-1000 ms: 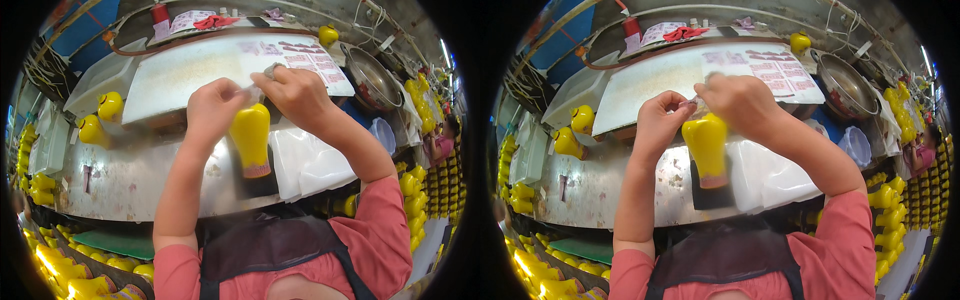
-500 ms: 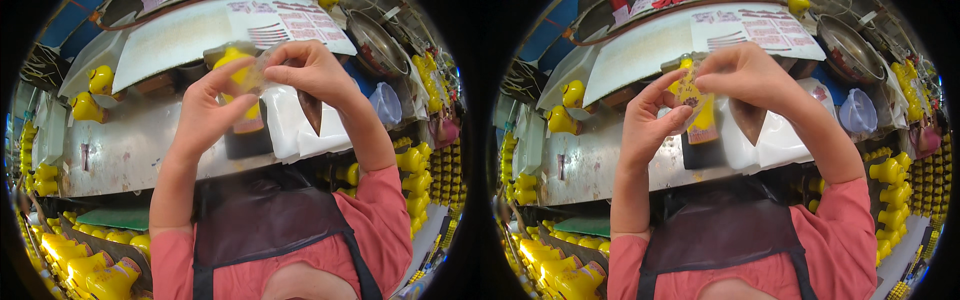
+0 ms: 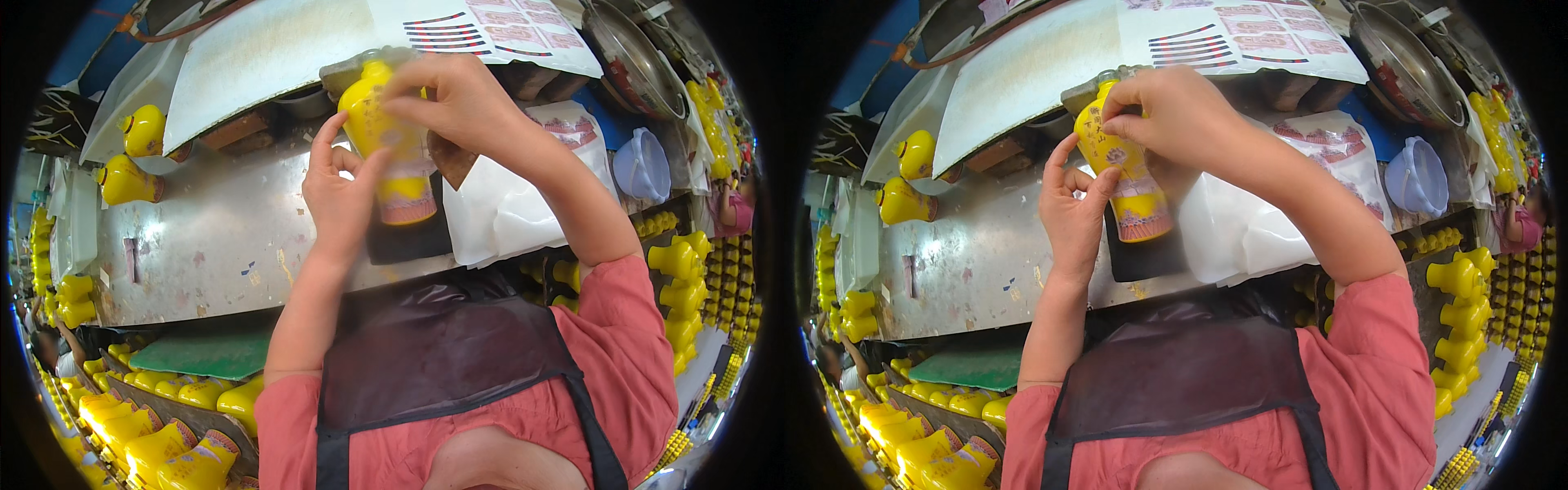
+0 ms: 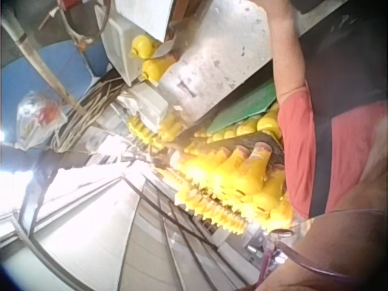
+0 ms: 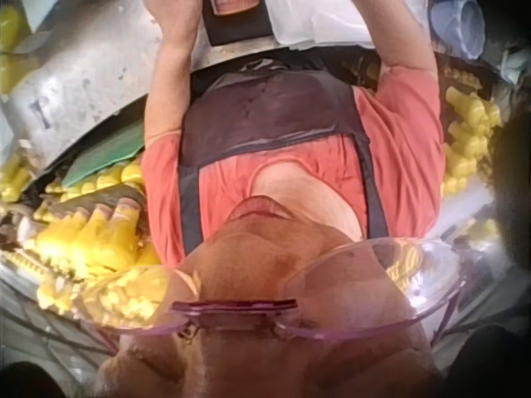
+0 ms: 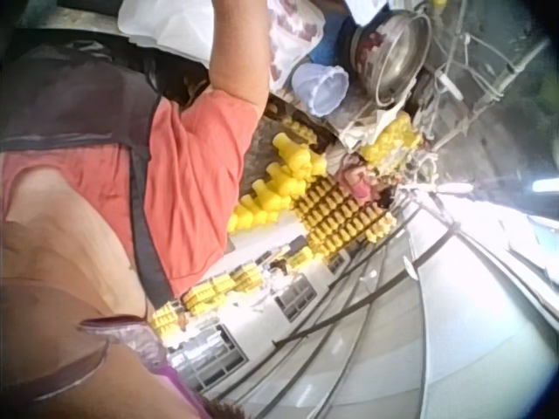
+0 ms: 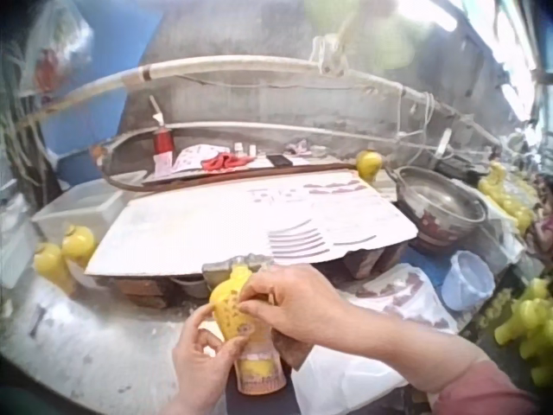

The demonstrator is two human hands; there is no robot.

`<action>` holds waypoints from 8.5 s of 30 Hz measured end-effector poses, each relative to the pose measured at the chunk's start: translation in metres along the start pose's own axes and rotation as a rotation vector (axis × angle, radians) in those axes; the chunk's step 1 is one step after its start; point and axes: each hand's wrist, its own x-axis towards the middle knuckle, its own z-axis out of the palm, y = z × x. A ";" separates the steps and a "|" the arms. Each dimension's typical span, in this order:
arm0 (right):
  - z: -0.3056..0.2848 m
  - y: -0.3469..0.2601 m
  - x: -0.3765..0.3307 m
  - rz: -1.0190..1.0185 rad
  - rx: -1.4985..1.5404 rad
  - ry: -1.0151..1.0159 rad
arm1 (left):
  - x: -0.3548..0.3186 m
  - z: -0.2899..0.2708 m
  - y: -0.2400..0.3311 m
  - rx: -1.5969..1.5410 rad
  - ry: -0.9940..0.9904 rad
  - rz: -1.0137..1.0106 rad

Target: The person picks up a yellow plastic container, applies a printed label to its side, smooths it down, and then places the container on a nearby tray. The person repeats this process with another container.

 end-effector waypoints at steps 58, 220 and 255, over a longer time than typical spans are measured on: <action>0.040 0.037 -0.064 0.404 0.392 -0.029 | 0.037 -0.004 -0.024 0.494 -0.209 0.618; 0.045 0.038 -0.063 0.292 0.326 0.008 | 0.013 0.002 -0.040 -0.325 -0.490 -0.094; 0.008 0.009 -0.002 0.286 -0.005 -0.007 | 0.013 0.012 -0.030 0.103 -0.234 0.176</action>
